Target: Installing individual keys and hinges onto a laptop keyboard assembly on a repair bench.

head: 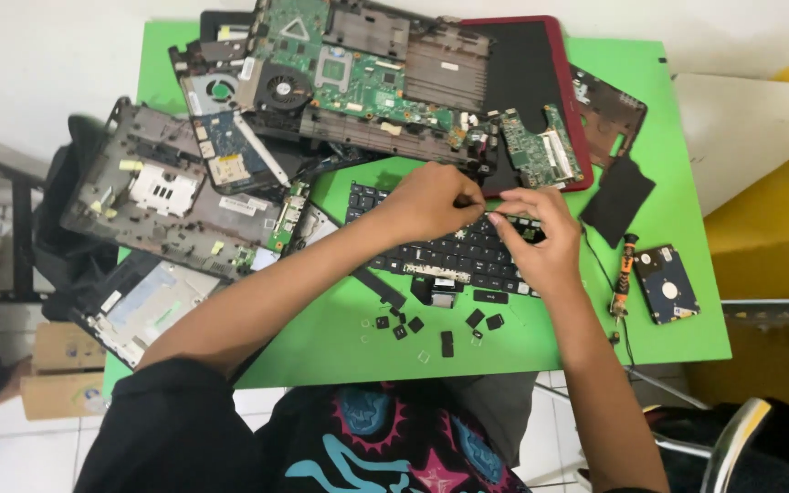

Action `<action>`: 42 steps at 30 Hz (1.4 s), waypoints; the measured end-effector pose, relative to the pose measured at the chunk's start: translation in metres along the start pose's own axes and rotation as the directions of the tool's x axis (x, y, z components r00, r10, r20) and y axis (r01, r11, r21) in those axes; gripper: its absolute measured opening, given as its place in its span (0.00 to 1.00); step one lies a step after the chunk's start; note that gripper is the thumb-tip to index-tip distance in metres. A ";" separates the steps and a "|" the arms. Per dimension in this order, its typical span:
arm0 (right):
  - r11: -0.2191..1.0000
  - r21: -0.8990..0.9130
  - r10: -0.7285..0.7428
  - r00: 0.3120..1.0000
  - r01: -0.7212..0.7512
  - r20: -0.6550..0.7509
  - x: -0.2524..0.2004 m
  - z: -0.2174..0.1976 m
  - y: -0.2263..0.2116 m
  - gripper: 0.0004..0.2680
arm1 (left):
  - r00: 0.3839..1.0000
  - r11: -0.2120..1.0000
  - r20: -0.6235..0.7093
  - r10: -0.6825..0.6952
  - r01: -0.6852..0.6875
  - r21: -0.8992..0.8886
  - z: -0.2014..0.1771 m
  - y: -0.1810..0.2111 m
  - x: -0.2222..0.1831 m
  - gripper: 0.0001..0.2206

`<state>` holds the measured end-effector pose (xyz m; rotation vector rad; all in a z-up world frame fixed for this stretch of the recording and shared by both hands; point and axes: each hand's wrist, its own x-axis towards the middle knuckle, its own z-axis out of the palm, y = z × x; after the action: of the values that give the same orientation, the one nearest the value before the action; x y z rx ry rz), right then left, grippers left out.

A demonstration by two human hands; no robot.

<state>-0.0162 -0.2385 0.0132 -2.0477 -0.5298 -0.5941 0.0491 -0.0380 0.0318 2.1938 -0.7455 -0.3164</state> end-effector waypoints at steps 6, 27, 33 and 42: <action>1.000 0.011 -0.021 0.999 0.020 0.034 0.002 -0.001 -0.007 0.11 | 0.999 0.996 0.041 -0.003 0.007 -0.092 -0.003 -0.007 0.007 0.11; 0.998 -0.038 -0.056 0.997 0.058 0.049 0.001 0.001 0.007 0.07 | 0.996 0.987 0.088 0.001 0.013 -0.163 0.000 -0.018 0.012 0.10; 0.995 -0.080 -0.058 0.992 0.067 0.112 -0.001 -0.001 0.012 0.05 | 0.997 0.989 0.077 -0.007 0.018 -0.149 0.000 -0.015 0.009 0.10; 0.996 0.090 -0.007 1.000 0.009 -0.023 0.002 -0.006 0.004 0.06 | 0.992 0.983 0.122 -0.035 0.056 -0.178 -0.009 -0.007 0.004 0.11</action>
<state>-0.0135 -0.2450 0.0150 -1.9527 -0.5416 -0.5875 0.0591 -0.0312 0.0329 2.0358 -0.7027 -0.5214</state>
